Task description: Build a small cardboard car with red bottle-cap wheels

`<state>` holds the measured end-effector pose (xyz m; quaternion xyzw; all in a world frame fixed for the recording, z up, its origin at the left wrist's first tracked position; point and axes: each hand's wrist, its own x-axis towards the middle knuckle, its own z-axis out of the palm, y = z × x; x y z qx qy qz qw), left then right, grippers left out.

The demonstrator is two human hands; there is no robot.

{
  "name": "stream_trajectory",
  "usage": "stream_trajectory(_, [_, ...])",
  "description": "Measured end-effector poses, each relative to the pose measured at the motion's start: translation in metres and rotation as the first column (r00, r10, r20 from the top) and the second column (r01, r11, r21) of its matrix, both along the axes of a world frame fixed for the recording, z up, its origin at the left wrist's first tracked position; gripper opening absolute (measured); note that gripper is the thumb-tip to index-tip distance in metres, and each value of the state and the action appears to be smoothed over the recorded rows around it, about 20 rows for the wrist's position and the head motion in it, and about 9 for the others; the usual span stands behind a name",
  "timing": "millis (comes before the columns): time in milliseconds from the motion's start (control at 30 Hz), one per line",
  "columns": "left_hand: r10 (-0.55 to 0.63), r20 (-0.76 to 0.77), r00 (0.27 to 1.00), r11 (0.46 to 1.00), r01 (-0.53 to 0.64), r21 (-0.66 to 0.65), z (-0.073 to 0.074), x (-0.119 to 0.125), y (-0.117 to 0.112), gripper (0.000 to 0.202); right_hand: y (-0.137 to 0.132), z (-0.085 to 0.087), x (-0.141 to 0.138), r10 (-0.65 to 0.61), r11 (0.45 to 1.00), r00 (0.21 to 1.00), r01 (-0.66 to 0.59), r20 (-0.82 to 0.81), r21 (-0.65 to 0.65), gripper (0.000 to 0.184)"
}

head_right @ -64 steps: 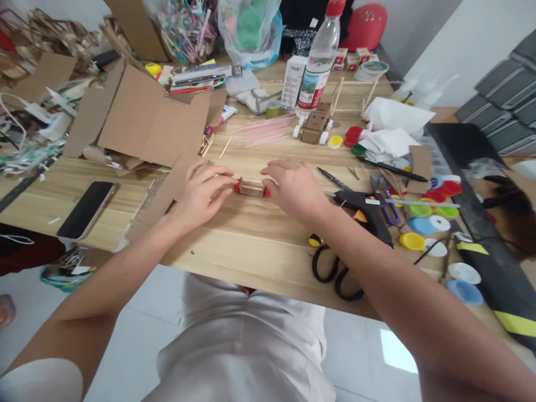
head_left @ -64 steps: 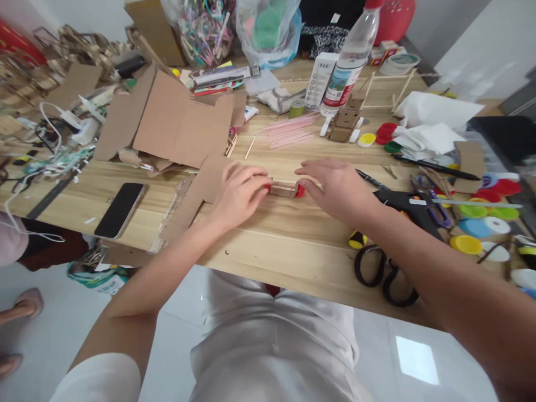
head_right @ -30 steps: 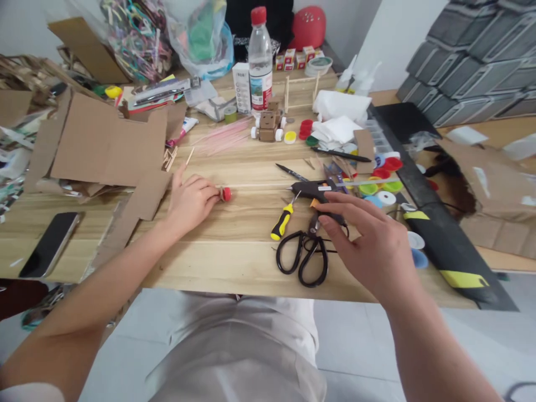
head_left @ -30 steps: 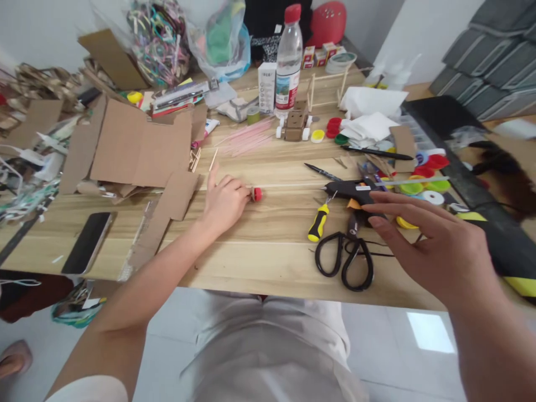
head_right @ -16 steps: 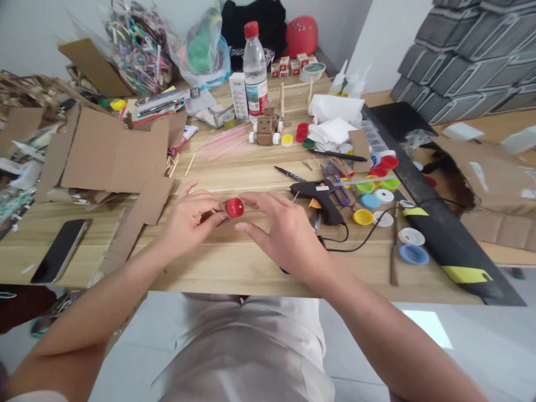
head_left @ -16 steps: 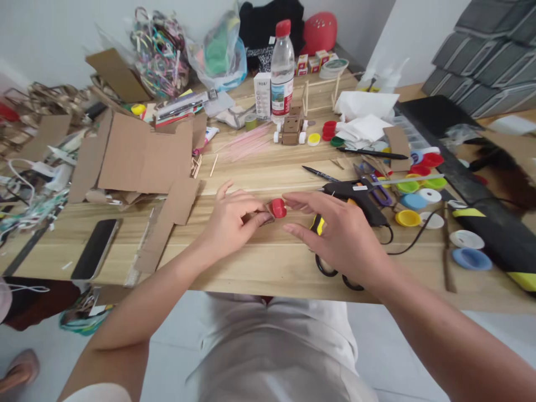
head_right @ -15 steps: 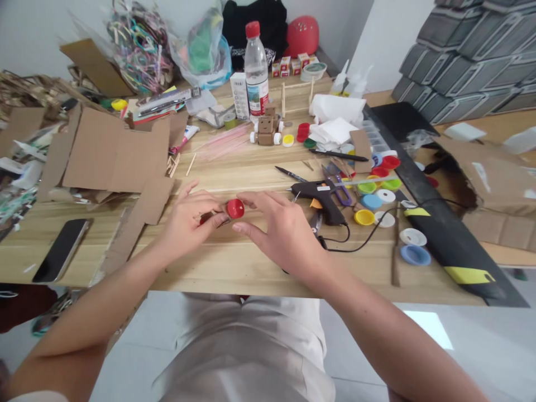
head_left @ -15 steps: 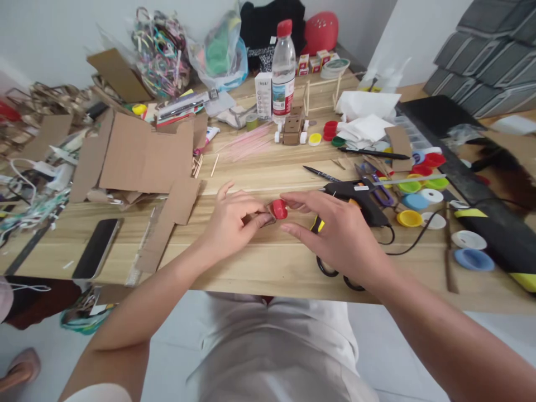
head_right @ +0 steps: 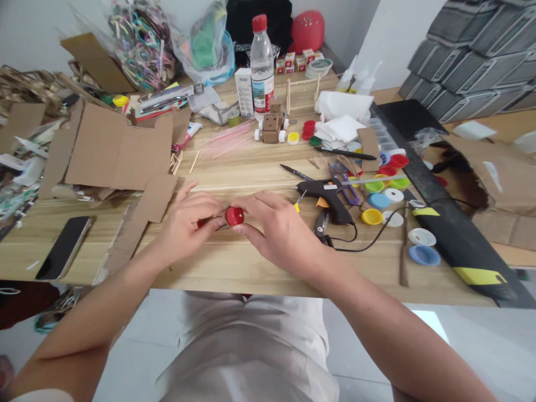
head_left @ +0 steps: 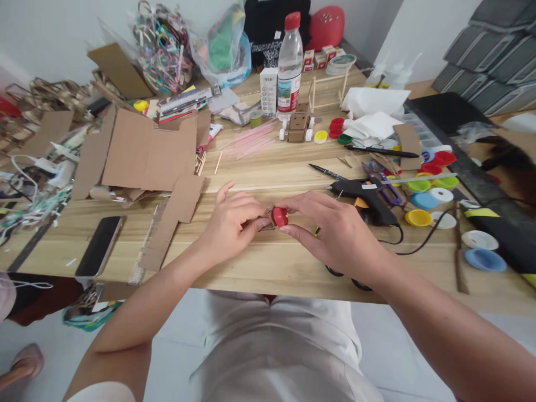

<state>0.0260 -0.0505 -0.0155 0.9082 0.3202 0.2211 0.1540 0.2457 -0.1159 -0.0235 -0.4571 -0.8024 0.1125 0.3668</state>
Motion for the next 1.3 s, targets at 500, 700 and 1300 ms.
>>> stream_trajectory(500, [0.036, 0.004, 0.999, 0.992, -0.036, 0.12, -0.006, 0.002, -0.008, 0.027, -0.005, -0.009, -0.003, -0.056, 0.998, 0.998, 0.056, -0.018, -0.002, 0.032])
stream_trajectory(700, [0.031, 0.117, 0.993, 0.97, -0.058, 0.236, -0.019, -0.007, -0.004, 0.029, -0.023, -0.021, -0.004, -0.166, 0.986, 0.986, 0.165, 0.029, 0.027, 0.034])
stream_trajectory(1300, [0.134, 0.199, 0.971, 0.965, -0.174, 0.198, -0.029, -0.003, 0.024, 0.022, -0.019, -0.032, 0.068, -0.78, 0.567, 0.507, 0.821, 0.368, 0.071, 0.017])
